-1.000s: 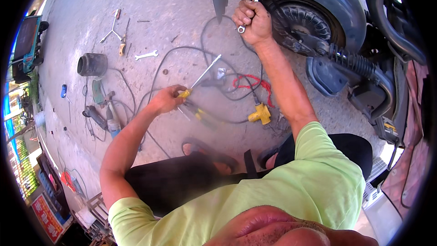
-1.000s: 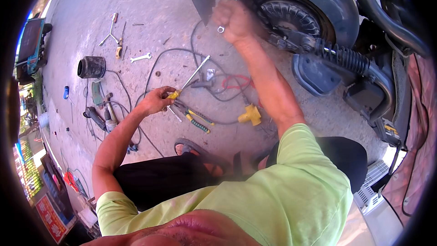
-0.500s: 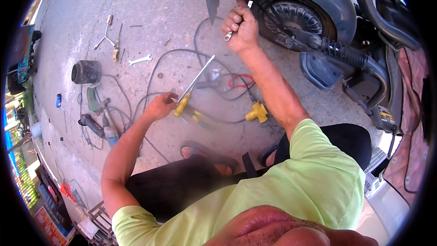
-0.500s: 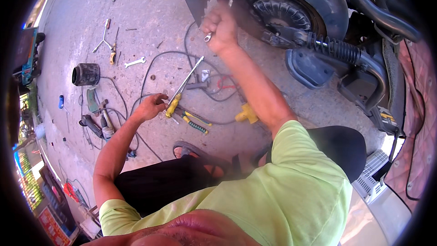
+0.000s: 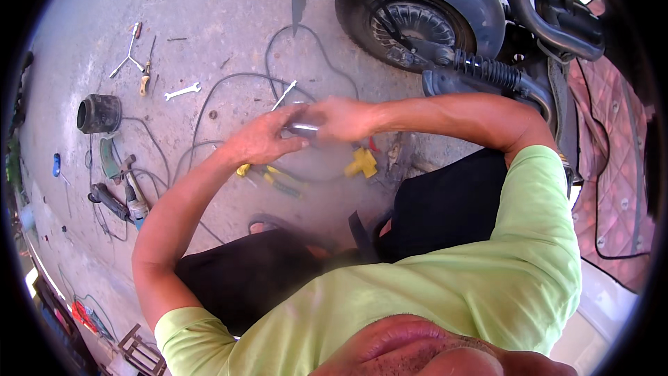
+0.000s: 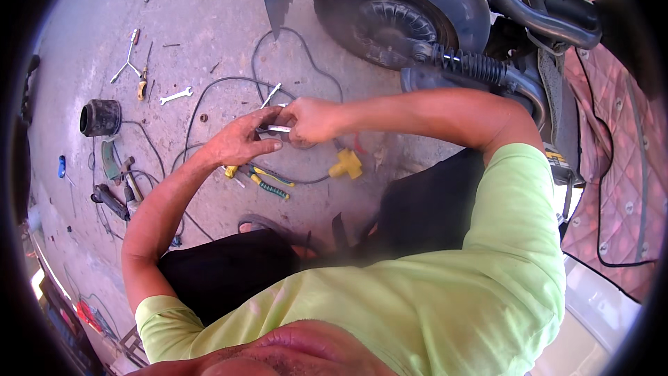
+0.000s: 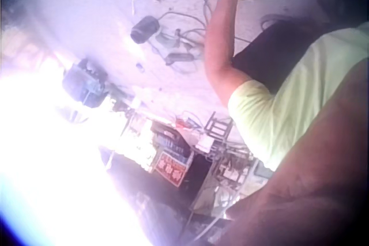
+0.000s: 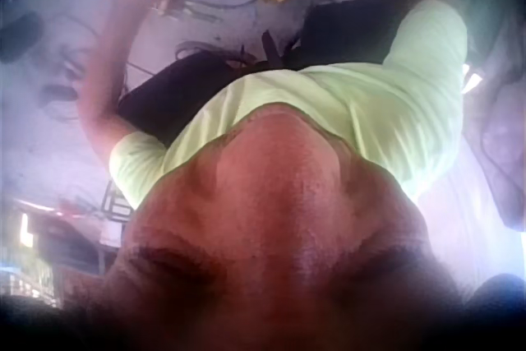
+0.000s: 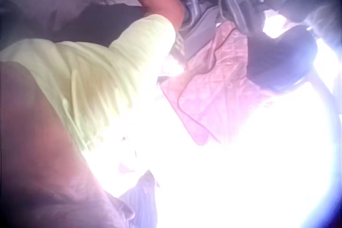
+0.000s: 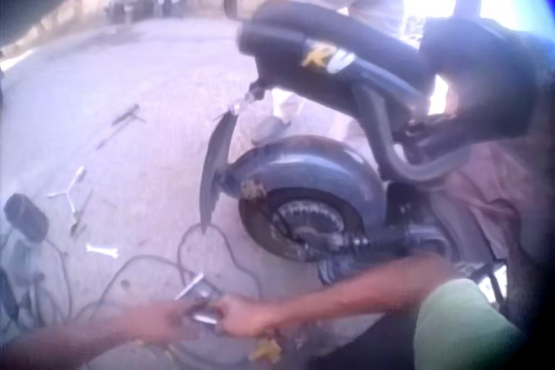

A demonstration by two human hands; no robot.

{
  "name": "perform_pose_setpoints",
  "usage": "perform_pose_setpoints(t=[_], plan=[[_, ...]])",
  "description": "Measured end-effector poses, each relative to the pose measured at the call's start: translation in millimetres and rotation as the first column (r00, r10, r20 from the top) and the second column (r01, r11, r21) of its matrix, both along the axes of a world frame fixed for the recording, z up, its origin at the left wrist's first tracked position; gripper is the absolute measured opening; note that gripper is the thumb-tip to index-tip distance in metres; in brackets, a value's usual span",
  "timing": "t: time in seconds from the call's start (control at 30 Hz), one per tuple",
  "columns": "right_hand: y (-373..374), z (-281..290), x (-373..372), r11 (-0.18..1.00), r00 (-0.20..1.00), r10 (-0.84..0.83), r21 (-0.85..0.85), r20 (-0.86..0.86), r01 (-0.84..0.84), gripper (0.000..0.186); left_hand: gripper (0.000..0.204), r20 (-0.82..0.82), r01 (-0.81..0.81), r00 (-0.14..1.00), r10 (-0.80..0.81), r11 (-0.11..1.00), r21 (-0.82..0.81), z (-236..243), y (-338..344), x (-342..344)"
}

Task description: The person uses a screwdriver and a T-handle socket wrench to disassemble a metal plate on a scooter, then manipulates wires and a yellow connector by hand.

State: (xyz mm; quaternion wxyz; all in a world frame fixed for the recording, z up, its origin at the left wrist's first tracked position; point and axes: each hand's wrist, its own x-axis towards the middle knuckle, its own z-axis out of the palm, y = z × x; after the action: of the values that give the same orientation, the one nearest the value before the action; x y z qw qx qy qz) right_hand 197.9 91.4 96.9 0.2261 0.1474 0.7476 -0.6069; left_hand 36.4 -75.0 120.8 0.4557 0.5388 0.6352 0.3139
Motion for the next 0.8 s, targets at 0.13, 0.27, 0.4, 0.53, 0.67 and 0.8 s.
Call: perform_pose_setpoints(t=[0.13,0.27,0.4,0.53,0.67,0.8], plan=[[2.4,20.5,4.4,0.997,0.998,0.052,-0.053,0.043,-0.049,0.049,0.041,-0.053,0.079,0.995,-0.09,0.981,-0.179,8.8,3.9,3.7],[46.1,54.0,2.9,0.843,0.931,0.349,0.47,-0.105,-0.263,0.044,0.029,-0.065,0.091,0.991,-0.113,0.958,-0.271,0.5,1.4,-12.4],[110.6,110.7,1.2,0.48,0.968,0.234,0.876,-0.088,-0.036,0.03,0.026,-0.084,0.028,0.994,-0.073,0.895,-0.446,-17.9,-13.4,-29.7],[125.4,120.1,14.8,0.24,0.997,0.056,0.97,-0.049,0.034,0.03,0.03,-0.119,-0.036,0.992,-0.035,0.84,-0.542,-43.9,-29.9,-42.5],[124.3,147.0,7.7,0.218,0.994,-0.034,0.972,0.102,-0.092,0.028,0.03,-0.125,-0.11,0.991,0.048,0.823,-0.557,-53.1,-41.1,-51.4],[144.0,125.1,25.1,0.371,0.985,-0.007,0.914,-0.174,0.165,0.027,0.029,-0.194,-0.08,0.981,-0.025,0.853,-0.516,-46.2,-28.5,-52.5]])
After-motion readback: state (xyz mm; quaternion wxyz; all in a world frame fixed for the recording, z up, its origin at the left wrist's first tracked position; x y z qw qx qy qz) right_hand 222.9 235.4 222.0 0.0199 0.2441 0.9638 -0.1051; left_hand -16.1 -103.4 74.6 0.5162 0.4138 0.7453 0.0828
